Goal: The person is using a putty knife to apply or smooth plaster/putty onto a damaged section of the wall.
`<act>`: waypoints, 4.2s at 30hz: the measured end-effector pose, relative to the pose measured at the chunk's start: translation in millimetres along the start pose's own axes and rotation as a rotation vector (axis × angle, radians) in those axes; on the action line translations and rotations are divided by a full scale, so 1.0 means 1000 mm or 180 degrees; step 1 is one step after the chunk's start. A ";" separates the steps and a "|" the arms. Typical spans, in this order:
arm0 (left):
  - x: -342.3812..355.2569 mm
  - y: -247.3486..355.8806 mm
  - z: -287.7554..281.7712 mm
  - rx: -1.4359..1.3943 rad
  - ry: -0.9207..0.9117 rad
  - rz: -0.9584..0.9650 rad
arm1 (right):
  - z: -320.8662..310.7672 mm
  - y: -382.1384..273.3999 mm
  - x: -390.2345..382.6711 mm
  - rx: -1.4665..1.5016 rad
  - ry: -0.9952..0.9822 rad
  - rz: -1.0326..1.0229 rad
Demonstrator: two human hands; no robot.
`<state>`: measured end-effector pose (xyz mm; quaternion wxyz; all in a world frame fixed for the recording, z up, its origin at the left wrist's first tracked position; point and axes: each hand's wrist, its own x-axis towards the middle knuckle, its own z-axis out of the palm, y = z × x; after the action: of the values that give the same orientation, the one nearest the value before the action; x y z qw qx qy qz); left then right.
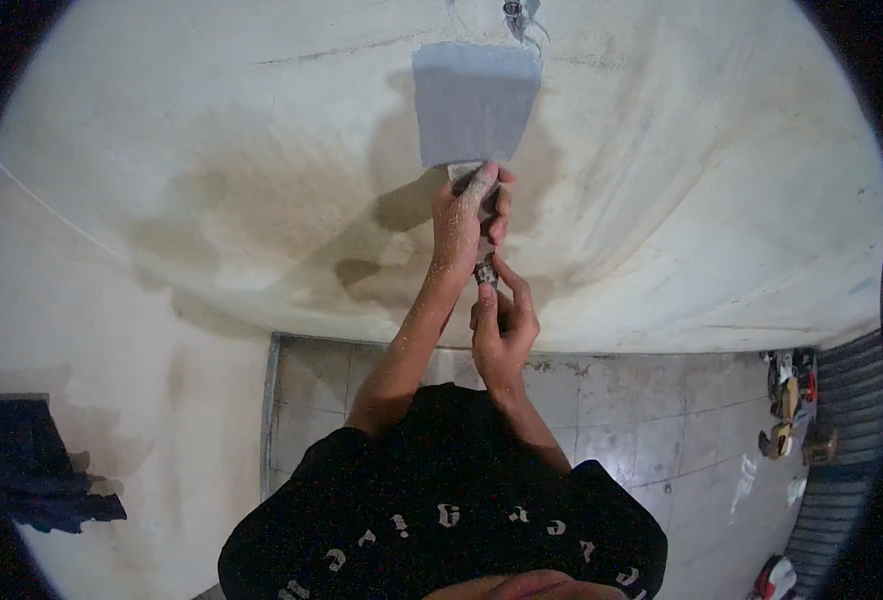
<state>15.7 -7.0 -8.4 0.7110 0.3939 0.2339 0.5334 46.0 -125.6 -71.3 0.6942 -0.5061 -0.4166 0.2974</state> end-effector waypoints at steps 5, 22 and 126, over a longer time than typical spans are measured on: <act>0.001 -0.007 -0.009 0.0052 -0.0081 -0.0032 | 0.004 0.009 0.000 -0.0248 0.0136 -0.0123; -0.003 0.002 0.001 0.0027 0.0044 -0.0211 | 0.003 0.007 -0.002 -0.0328 0.0266 -0.0367; 0.011 0.004 -0.004 0.0308 0.0104 -0.0319 | 0.009 0.009 0.002 -0.0831 0.0335 -0.0019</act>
<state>13.9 5.4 -6.8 0.7131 0.4068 0.2904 0.4916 39.6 -117.2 -78.0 0.6442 -0.6058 -0.4162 0.2116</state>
